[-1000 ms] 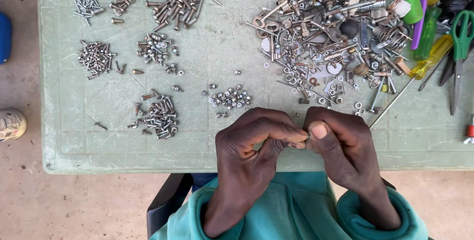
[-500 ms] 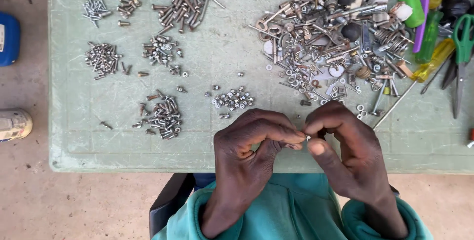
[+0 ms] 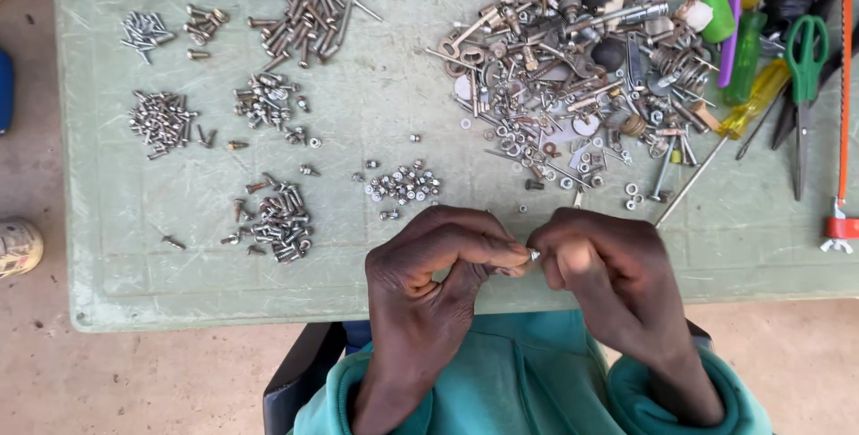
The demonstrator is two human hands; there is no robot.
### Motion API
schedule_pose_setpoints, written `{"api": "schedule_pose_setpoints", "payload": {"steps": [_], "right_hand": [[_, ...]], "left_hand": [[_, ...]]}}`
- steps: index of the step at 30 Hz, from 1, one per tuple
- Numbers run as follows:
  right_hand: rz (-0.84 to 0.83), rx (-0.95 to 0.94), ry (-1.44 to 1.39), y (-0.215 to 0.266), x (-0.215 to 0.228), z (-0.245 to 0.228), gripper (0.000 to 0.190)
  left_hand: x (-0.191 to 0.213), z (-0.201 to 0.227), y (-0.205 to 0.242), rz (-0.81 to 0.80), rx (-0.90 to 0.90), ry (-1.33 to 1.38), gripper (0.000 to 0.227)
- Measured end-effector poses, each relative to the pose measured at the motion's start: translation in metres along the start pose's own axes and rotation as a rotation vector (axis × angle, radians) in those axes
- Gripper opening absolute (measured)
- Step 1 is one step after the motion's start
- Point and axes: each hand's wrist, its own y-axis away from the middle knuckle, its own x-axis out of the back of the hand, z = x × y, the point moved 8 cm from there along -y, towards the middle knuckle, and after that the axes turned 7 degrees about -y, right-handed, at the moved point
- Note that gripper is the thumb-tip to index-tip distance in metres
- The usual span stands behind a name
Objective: The person repeatedly picks a small screw and a nut from piles on a table, threads the nut onto the screw by hand, and places the assembled pair back on the table. The process is repeated multiple times with consistent hand movements and no tools used.
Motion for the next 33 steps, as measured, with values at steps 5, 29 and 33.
{"api": "schedule_pose_setpoints", "payload": {"steps": [5, 29, 33], "right_hand": [[0.129, 0.065, 0.107, 0.003, 0.005, -0.011, 0.035], [0.068, 0.058, 0.030, 0.008, 0.002, -0.003, 0.029], [0.100, -0.022, -0.031, 0.002, -0.001, 0.001, 0.041]], "left_hand": [[-0.005, -0.003, 0.001, -0.054, -0.004, 0.009, 0.019], [-0.001, -0.004, -0.001, 0.014, 0.022, 0.013, 0.015], [-0.007, -0.008, -0.001, -0.020, 0.013, -0.048, 0.014]]}}
